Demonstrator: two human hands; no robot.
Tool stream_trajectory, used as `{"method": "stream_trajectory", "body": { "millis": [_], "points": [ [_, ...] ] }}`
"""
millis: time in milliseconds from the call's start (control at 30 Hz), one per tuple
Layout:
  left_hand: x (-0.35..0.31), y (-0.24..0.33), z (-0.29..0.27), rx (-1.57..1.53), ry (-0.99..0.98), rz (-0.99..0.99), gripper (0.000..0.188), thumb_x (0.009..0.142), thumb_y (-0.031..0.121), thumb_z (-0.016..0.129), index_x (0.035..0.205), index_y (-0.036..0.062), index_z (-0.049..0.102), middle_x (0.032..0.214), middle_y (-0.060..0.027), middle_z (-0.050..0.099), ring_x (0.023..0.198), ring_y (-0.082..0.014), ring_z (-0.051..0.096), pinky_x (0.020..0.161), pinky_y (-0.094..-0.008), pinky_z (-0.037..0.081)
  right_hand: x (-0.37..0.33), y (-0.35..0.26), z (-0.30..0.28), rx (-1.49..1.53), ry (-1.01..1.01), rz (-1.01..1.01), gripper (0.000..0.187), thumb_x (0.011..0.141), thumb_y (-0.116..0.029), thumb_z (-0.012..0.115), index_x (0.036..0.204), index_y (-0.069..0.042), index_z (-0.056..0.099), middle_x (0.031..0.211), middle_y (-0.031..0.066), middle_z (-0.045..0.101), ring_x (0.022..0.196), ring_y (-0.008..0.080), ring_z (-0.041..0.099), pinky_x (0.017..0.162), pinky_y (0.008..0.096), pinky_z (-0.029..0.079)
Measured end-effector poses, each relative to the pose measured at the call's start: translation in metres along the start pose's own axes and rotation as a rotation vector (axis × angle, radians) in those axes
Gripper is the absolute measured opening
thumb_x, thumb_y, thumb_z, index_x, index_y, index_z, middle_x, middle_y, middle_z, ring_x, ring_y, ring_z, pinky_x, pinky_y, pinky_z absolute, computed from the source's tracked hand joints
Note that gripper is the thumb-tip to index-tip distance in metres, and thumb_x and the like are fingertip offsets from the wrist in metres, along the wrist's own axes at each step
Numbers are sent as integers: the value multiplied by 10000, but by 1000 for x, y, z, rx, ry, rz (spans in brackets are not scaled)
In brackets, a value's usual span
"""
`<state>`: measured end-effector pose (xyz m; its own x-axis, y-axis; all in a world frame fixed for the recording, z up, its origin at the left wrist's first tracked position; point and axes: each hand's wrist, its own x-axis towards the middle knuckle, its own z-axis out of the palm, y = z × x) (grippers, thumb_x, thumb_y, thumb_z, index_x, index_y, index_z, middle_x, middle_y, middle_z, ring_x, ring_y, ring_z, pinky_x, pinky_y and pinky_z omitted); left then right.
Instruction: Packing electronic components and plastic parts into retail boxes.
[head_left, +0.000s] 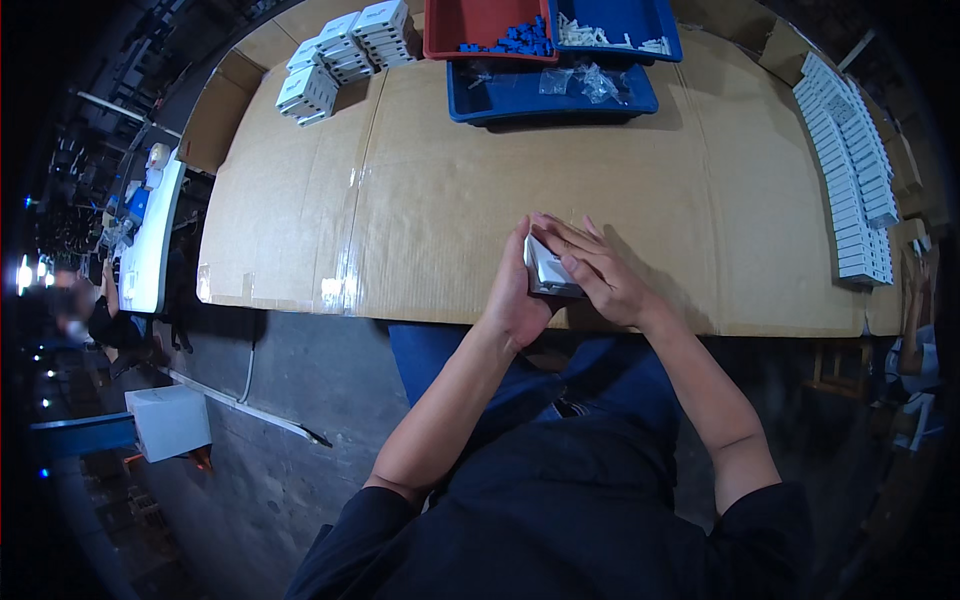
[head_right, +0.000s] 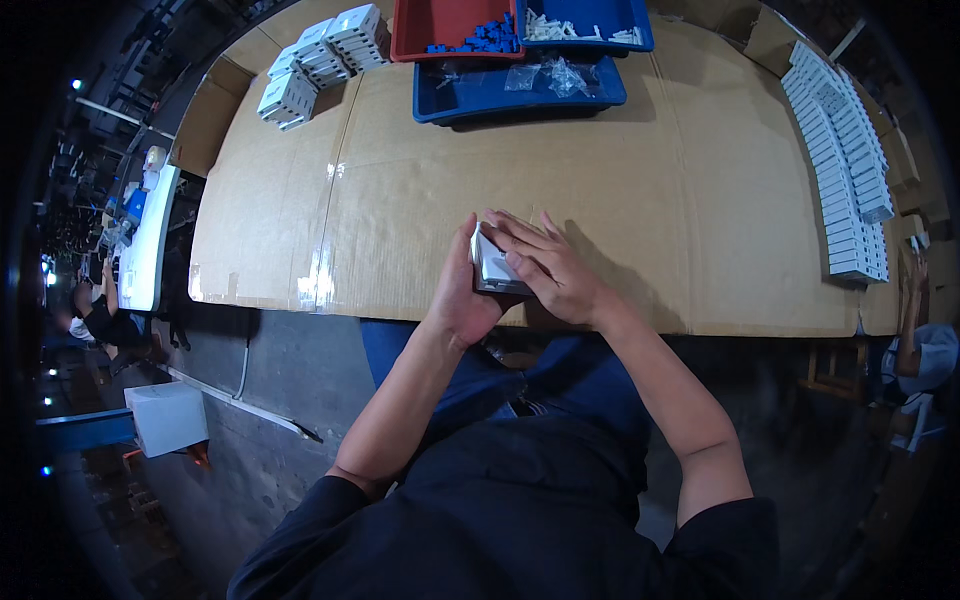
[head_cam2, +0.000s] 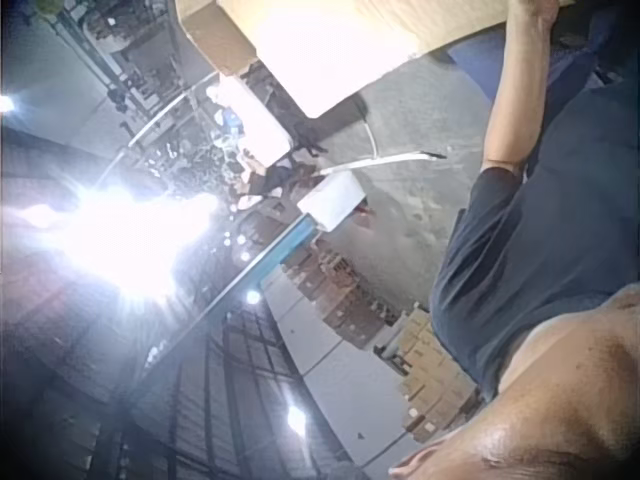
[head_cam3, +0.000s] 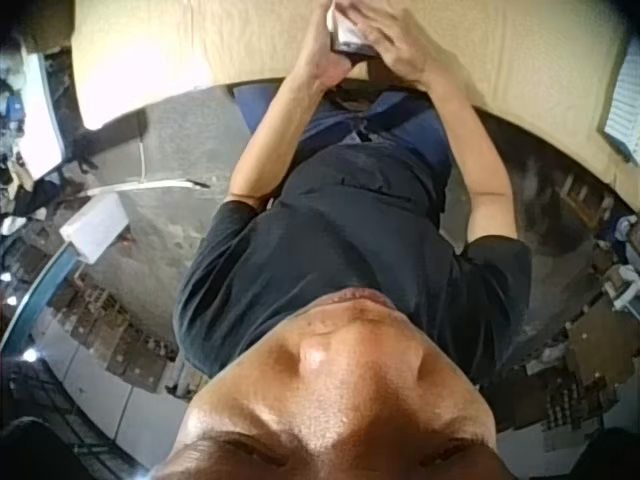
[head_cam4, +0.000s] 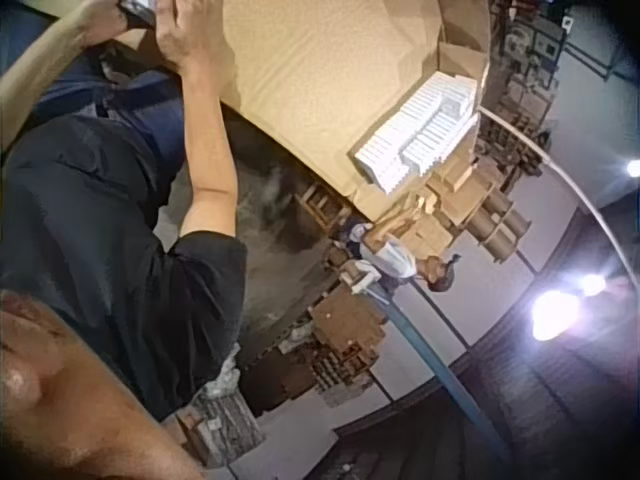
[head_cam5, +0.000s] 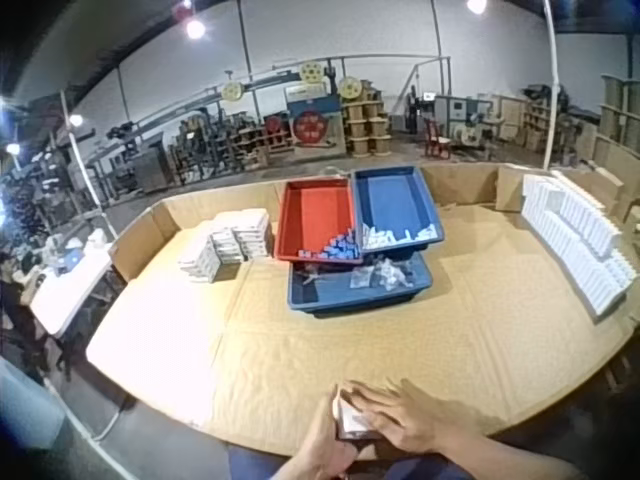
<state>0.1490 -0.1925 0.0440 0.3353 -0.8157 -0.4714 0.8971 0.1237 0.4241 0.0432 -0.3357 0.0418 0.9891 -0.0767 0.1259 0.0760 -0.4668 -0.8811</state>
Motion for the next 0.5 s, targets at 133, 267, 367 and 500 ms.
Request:
{"method": "stream_trajectory", "body": {
  "millis": [133, 267, 367, 500],
  "points": [
    [-7, 2, -7, 179, 8, 31, 531, 1091, 472, 502, 1453, 84, 510, 1337, -130, 634, 1219, -258, 643, 1053, -464, 523, 0, 7, 7, 145, 50, 36, 545, 1072, -266, 544, 1569, -58, 457, 1687, 110, 366, 1582, 274, 289, 1291, 535, 77],
    [-16, 3, -4, 252, -10, 115, 498, 1078, 316, 597, 1468, 29, 484, 1297, -113, 647, 1186, -205, 646, 1014, -390, 531, -3, -7, 18, 451, 440, 102, 643, 976, -72, 716, 1556, -35, 443, 1657, 152, 396, 1555, 227, 324, 1270, 429, 236],
    [-24, -3, -7, 429, -57, 291, 490, 1076, 220, 616, 1482, -3, 456, 1269, -90, 652, 1163, -159, 637, 1003, -335, 525, -11, 5, 33, 611, 503, 191, 565, 957, -54, 757, 1460, 11, 509, 1439, 143, 600, 1347, 196, 556, 1123, 335, 444],
    [-36, -14, -14, 585, -98, 431, 425, 1090, 170, 594, 1451, -17, 471, 1271, -80, 649, 1170, -123, 613, 1026, -305, 497, -19, -16, 34, 770, 503, 303, 510, 903, -101, 832, 1324, 32, 578, 1162, 87, 732, 1058, 144, 701, 931, 300, 581]
  ]
}}
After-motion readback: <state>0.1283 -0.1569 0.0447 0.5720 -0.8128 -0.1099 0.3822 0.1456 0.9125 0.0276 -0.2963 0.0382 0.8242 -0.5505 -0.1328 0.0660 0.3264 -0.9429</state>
